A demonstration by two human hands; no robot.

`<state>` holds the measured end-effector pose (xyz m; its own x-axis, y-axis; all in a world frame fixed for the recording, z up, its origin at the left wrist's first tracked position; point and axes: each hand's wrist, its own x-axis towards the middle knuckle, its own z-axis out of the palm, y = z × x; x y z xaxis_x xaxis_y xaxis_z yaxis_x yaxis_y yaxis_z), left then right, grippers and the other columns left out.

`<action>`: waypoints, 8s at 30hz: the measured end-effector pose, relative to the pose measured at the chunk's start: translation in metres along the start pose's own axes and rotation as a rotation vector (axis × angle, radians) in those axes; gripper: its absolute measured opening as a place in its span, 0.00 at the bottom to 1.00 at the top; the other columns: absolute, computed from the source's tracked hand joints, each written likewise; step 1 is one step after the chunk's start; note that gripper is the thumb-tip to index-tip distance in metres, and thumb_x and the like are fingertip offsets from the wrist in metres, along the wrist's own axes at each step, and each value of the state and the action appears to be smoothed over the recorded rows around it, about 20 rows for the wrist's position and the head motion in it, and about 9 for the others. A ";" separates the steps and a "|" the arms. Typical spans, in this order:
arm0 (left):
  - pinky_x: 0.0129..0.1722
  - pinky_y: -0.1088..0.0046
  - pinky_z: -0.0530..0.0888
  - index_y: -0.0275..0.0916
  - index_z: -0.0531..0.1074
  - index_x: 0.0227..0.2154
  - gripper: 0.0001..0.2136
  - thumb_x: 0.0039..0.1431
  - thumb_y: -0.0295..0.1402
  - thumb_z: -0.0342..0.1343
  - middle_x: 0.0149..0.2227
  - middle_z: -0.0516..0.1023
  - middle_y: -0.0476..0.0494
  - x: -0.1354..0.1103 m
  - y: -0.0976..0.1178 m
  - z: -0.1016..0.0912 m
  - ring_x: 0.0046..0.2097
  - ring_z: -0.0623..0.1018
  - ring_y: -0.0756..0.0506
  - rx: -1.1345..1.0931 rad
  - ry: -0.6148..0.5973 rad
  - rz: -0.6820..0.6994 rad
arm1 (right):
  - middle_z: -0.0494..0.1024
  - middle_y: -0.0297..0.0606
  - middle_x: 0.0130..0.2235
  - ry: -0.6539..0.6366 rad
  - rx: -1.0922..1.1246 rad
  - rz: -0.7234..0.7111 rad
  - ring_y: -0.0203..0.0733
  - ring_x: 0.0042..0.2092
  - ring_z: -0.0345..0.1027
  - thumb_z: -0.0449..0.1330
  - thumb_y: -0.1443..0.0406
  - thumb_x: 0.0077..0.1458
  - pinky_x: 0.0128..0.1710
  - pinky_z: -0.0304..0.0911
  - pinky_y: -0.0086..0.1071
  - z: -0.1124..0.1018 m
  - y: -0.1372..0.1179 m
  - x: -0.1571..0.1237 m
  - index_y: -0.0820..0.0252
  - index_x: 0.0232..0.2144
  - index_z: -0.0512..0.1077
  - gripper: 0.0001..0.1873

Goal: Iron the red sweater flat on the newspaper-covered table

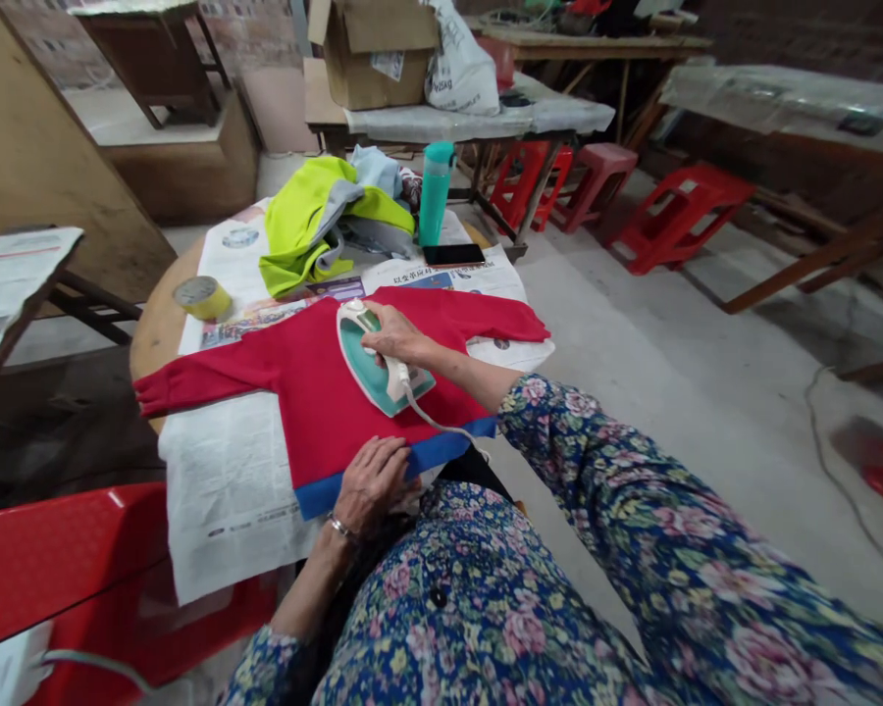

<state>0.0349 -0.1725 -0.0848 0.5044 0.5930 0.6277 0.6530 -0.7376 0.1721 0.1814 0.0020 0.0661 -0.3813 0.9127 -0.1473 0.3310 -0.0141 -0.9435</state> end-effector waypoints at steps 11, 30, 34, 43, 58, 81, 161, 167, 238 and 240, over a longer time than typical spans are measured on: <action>0.53 0.59 0.74 0.43 0.80 0.45 0.08 0.72 0.30 0.56 0.45 0.85 0.41 -0.059 -0.041 -0.057 0.46 0.81 0.41 0.189 0.216 -0.426 | 0.69 0.25 0.23 0.029 -0.010 0.026 0.41 0.24 0.72 0.61 0.70 0.61 0.24 0.67 0.27 0.041 -0.004 -0.042 0.59 0.60 0.65 0.25; 0.52 0.58 0.70 0.42 0.75 0.42 0.05 0.74 0.30 0.53 0.44 0.82 0.40 -0.059 -0.040 -0.048 0.48 0.79 0.40 0.172 0.228 -0.429 | 0.71 0.28 0.32 0.232 -0.046 0.031 0.40 0.29 0.74 0.60 0.68 0.64 0.28 0.72 0.28 0.067 -0.027 0.029 0.52 0.52 0.62 0.16; 0.53 0.58 0.70 0.42 0.74 0.42 0.05 0.74 0.30 0.54 0.44 0.81 0.40 -0.062 -0.040 -0.044 0.48 0.78 0.39 0.165 0.247 -0.426 | 0.69 0.27 0.29 -0.005 -0.041 -0.032 0.39 0.25 0.72 0.60 0.67 0.62 0.24 0.70 0.27 0.063 -0.020 0.024 0.53 0.49 0.62 0.15; 0.52 0.58 0.71 0.43 0.74 0.43 0.04 0.73 0.30 0.54 0.45 0.81 0.40 -0.066 -0.040 -0.047 0.48 0.78 0.39 0.145 0.216 -0.433 | 0.71 0.30 0.31 0.049 -0.127 -0.036 0.42 0.29 0.75 0.60 0.68 0.60 0.29 0.74 0.29 0.063 -0.030 0.059 0.53 0.49 0.66 0.15; 0.53 0.56 0.70 0.43 0.74 0.41 0.06 0.73 0.31 0.53 0.44 0.81 0.40 -0.064 -0.043 -0.046 0.47 0.79 0.38 0.132 0.176 -0.505 | 0.67 0.26 0.28 0.363 0.024 0.054 0.38 0.24 0.69 0.62 0.70 0.56 0.19 0.64 0.25 -0.040 0.016 0.017 0.55 0.47 0.64 0.17; 0.37 0.63 0.66 0.47 0.82 0.53 0.14 0.72 0.39 0.55 0.36 0.81 0.42 -0.042 -0.055 -0.069 0.37 0.75 0.39 0.353 -0.050 -0.443 | 0.72 0.25 0.23 0.124 -0.110 0.185 0.39 0.21 0.69 0.61 0.72 0.57 0.23 0.67 0.29 -0.038 0.022 -0.129 0.65 0.76 0.58 0.45; 0.21 0.74 0.72 0.45 0.68 0.37 0.20 0.60 0.55 0.66 0.27 0.75 0.53 0.173 -0.033 -0.035 0.24 0.79 0.48 -1.189 0.256 -1.424 | 0.70 0.44 0.74 0.215 -0.834 -0.147 0.55 0.78 0.55 0.56 0.64 0.74 0.76 0.48 0.60 -0.003 0.118 0.033 0.53 0.69 0.73 0.25; 0.18 0.74 0.66 0.44 0.67 0.30 0.21 0.60 0.53 0.67 0.23 0.71 0.54 0.160 -0.051 -0.046 0.19 0.71 0.51 -1.054 0.206 -1.316 | 0.70 0.44 0.73 0.248 -0.834 -0.184 0.56 0.77 0.56 0.55 0.64 0.73 0.75 0.48 0.64 -0.001 0.125 0.031 0.52 0.69 0.74 0.26; 0.19 0.76 0.66 0.43 0.66 0.29 0.15 0.69 0.42 0.58 0.16 0.68 0.55 0.112 -0.033 -0.100 0.17 0.70 0.50 -0.846 0.091 -1.356 | 0.73 0.50 0.71 0.328 -1.011 -0.297 0.67 0.73 0.60 0.57 0.51 0.71 0.71 0.52 0.68 -0.006 0.146 0.031 0.54 0.68 0.76 0.30; 0.21 0.76 0.69 0.43 0.66 0.28 0.15 0.69 0.44 0.58 0.16 0.69 0.54 0.107 -0.029 -0.104 0.18 0.71 0.50 -0.822 0.082 -1.313 | 0.73 0.50 0.71 0.326 -1.010 -0.295 0.67 0.74 0.60 0.57 0.51 0.71 0.71 0.52 0.68 -0.006 0.146 0.031 0.54 0.68 0.75 0.30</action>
<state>0.0113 -0.1214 0.0562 -0.2038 0.9441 -0.2590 0.1034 0.2839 0.9533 0.2227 0.0309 -0.0745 -0.3644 0.8914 0.2693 0.8746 0.4270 -0.2298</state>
